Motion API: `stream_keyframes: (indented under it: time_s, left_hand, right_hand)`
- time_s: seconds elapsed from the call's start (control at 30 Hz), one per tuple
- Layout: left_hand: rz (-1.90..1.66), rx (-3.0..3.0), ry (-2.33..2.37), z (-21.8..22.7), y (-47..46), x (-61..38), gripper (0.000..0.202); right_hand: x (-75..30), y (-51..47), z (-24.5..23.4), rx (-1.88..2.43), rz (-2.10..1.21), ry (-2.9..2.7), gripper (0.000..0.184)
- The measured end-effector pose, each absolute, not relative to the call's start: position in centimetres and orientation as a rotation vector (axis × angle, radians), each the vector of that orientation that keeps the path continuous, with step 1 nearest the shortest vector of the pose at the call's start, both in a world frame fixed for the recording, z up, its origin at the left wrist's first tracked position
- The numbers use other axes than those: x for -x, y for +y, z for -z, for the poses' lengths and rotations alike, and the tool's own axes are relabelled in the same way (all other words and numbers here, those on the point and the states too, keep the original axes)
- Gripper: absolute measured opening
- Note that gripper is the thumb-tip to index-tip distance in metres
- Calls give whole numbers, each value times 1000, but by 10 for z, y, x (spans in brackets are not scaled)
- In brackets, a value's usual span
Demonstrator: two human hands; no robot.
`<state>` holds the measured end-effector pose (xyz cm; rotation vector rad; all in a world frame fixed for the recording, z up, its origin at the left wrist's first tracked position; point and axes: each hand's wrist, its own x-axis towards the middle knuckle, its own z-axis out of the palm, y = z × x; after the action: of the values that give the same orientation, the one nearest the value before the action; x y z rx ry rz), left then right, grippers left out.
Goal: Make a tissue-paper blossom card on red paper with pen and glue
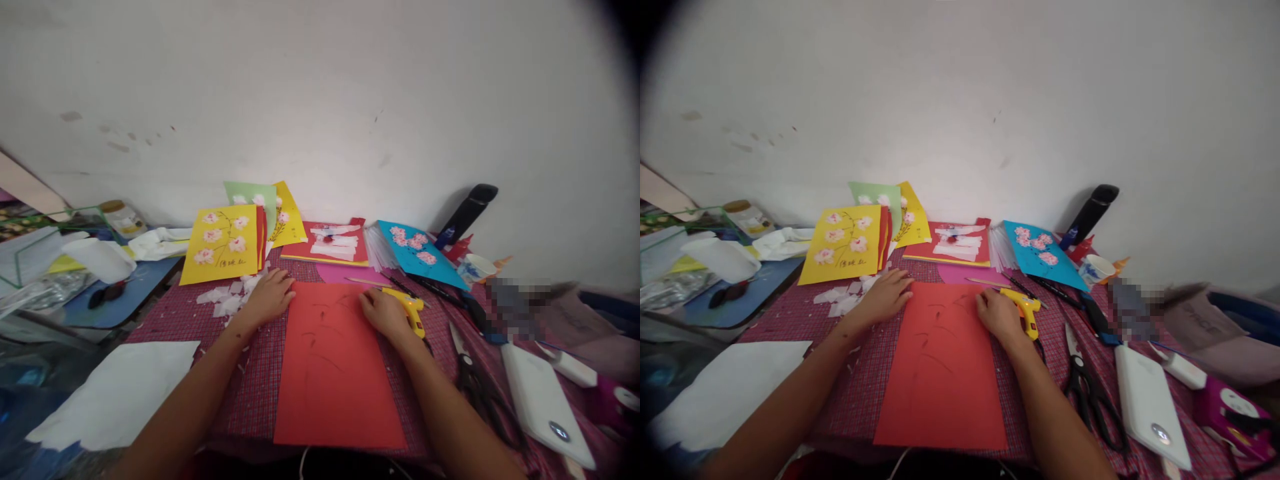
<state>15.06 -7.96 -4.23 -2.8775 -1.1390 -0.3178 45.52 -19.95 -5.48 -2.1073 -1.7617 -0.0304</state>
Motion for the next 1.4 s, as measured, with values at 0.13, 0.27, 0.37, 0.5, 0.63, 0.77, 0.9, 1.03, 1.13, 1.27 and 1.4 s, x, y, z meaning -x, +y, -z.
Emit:
stream_keyframes:
  time_s: [0.13, 0.27, 0.37, 0.5, 0.63, 0.77, 0.9, 1.03, 1.13, 1.27, 1.4]
  left_hand:
    - [328, 2896, -1109, 48, -77, -149, 32]
    - [337, 2890, -1117, 51, -78, -147, 32]
    - [342, 2882, -1127, 51, -79, -147, 31]
    - [350, 2873, -1130, 52, -80, -148, 32]
    - [371, 2891, -1111, 54, -78, -147, 30]
    - [399, 2888, -1083, 58, -76, -147, 31]
    - [420, 2877, -1079, 61, -75, -146, 32]
    - [431, 2875, -1071, 62, -75, -146, 33]
    - [456, 2888, -1063, 61, -76, -146, 32]
    - [564, 2918, -1029, 50, -78, -146, 23]
    - [749, 2901, -1066, 33, -83, -146, 21]
  right_hand:
    - [-455, -200, 58, 2127, 34, -1789, 25]
    - [-453, -199, 59, 2155, 26, -1811, 24]
    - [-452, -197, 57, 2179, 2, -1828, 20]
    - [-447, -195, 48, 2196, -43, -1858, 16]
    - [-438, -211, 36, 2187, -84, -1915, 18]
    - [-426, -249, 29, 2175, -127, -1945, 24]
    - [-422, -286, 28, 2128, -229, -1944, 26]
    - [-437, -300, 30, 2113, -167, -1881, 25]
    - [-460, -296, 30, 2126, -15, -1786, 25]
    - [-493, -285, 35, 2264, 233, -1617, 26]
    - [-508, -278, 51, 2320, 357, -1593, 27]
